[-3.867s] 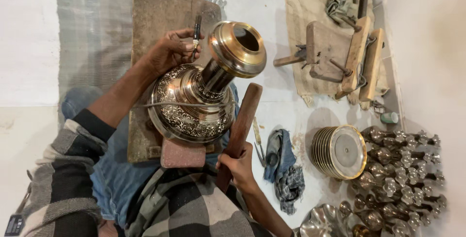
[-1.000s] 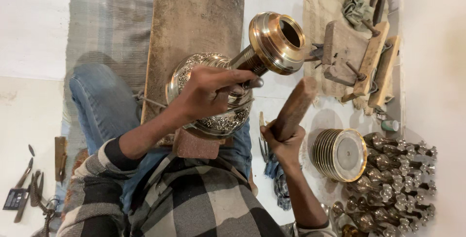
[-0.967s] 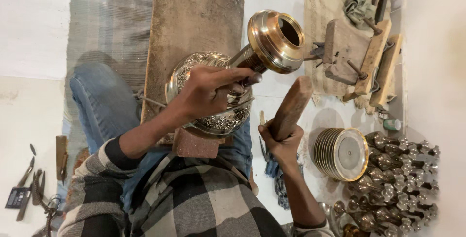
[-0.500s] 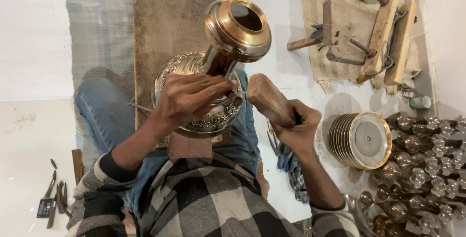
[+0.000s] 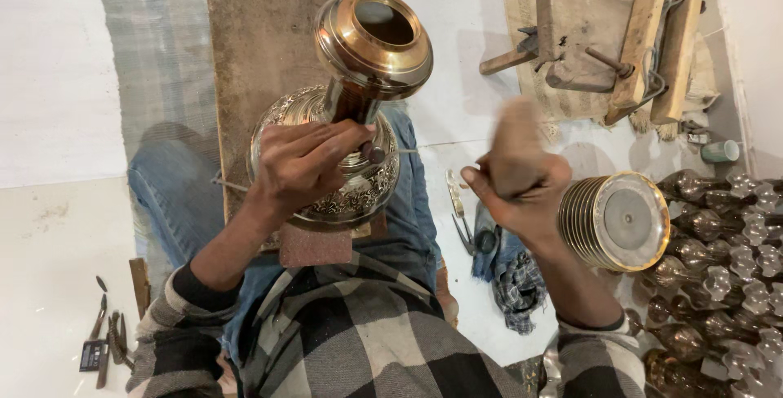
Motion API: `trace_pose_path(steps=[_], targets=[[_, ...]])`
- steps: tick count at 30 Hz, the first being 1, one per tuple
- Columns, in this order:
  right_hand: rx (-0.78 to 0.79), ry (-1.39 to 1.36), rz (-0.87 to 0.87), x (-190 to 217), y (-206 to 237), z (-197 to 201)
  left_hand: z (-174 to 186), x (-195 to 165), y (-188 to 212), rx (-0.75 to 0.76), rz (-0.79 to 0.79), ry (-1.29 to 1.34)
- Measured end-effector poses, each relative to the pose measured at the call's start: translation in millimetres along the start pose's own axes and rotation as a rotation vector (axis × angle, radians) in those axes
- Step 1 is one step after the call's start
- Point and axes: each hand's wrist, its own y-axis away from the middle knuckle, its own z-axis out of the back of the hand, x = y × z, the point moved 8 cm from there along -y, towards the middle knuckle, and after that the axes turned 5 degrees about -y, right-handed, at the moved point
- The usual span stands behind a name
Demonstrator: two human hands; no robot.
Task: The person sits on the floor and uses a wooden mallet to strike a metal chisel held against a brass lamp base, creating engraved patterns. The person repeatedly repositions the chisel and strikes it to continue the design.
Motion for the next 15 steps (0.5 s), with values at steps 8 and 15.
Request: trace_pose_path(steps=[8, 15], targets=[[0.065, 0.481, 0.101, 41, -14, 21, -2, 3, 0, 0.025, 0.021, 0.015], [0.103, 0.486, 0.125, 42, -13, 14, -2, 1, -4, 0.063, 0.024, -0.007]])
